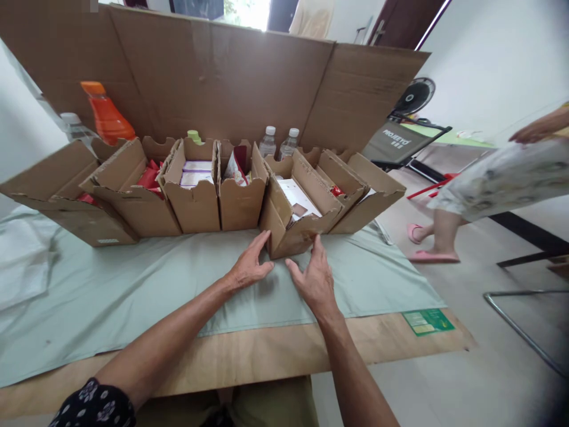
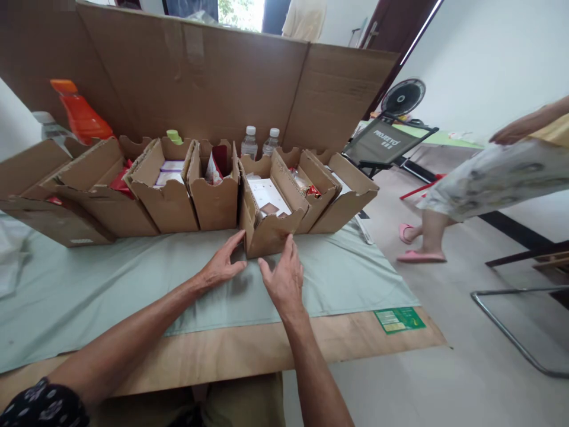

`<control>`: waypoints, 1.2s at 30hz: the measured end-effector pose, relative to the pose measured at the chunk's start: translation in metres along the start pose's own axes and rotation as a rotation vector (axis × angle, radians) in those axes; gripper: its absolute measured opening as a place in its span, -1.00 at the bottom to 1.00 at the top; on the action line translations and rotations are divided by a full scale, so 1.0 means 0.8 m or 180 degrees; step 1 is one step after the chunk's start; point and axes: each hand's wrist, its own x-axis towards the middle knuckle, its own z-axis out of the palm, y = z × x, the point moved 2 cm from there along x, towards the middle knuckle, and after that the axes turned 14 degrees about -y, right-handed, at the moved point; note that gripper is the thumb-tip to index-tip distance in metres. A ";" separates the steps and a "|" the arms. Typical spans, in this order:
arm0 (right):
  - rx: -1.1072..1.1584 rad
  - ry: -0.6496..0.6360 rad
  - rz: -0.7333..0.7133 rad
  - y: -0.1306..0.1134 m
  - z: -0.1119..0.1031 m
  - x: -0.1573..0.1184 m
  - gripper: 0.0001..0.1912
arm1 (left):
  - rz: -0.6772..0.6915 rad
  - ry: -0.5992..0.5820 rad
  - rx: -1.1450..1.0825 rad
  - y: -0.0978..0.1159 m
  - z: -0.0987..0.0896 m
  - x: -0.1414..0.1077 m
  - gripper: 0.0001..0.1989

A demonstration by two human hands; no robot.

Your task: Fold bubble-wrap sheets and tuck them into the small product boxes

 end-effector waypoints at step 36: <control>-0.0358 -0.0893 -0.0743 -0.185 -0.034 0.155 -0.28 | -0.0139 0.0474 0.0417 0.002 0.007 -0.002 -0.68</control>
